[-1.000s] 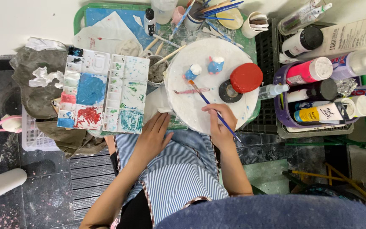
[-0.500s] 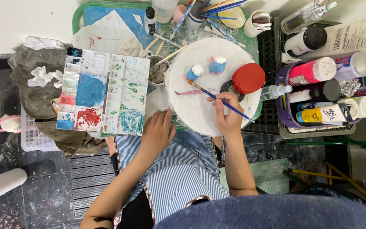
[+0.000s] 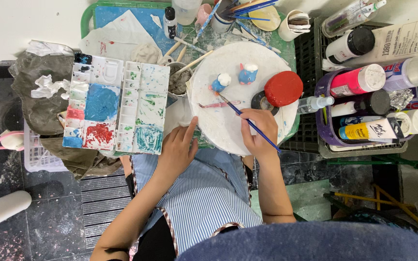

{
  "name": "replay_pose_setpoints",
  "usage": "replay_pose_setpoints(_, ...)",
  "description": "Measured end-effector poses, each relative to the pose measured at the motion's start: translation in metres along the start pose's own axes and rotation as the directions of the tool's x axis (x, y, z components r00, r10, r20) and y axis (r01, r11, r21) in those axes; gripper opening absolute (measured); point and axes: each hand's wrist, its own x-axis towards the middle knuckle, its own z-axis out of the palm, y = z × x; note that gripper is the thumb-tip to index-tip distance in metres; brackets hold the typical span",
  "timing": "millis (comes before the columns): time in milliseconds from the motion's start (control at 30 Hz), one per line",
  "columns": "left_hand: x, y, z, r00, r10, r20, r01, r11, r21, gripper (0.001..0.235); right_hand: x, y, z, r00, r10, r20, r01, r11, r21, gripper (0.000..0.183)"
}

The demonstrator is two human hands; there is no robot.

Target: The person paints small blue and pink clay figures using a paintbrush. They dip the brush into a palette with various colors, apply the paint to the figures by hand, and rinse the brush in a cup of water.

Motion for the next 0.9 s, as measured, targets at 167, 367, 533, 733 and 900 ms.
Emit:
replay_pose_setpoints(167, -0.003, 0.0, 0.001, 0.999, 0.016, -0.052, -0.017, 0.999, -0.029, 0.067, 0.0, -0.004, -0.005, 0.999, -0.02, -0.034, 0.019, 1.0, -0.021, 0.02)
replay_pose_setpoints(367, -0.004, 0.001, 0.003, 0.998, 0.026, -0.062, -0.029, 0.998, -0.05, 0.068, 0.002, -0.007, 0.001, 0.998, -0.06, 0.012, 0.06, 0.998, -0.035, 0.021)
replay_pose_setpoints(533, -0.003, 0.001, 0.0, 0.999, 0.018, -0.046, -0.02, 0.999, -0.046, 0.068, -0.003, -0.004, -0.006, 0.999, 0.012, -0.033, -0.012, 1.0, -0.01, 0.017)
replay_pose_setpoints(733, -0.003, 0.0, 0.0, 0.999, 0.024, -0.036, -0.025, 0.999, -0.037, 0.069, -0.014, 0.0, -0.009, 0.994, 0.084, -0.064, -0.078, 0.993, 0.091, 0.013)
replay_pose_setpoints(900, -0.004, -0.002, 0.003, 1.0, 0.014, -0.005, -0.015, 0.999, -0.049, 0.069, -0.021, -0.001, -0.003, 0.999, 0.022, -0.042, -0.013, 0.981, 0.193, 0.015)
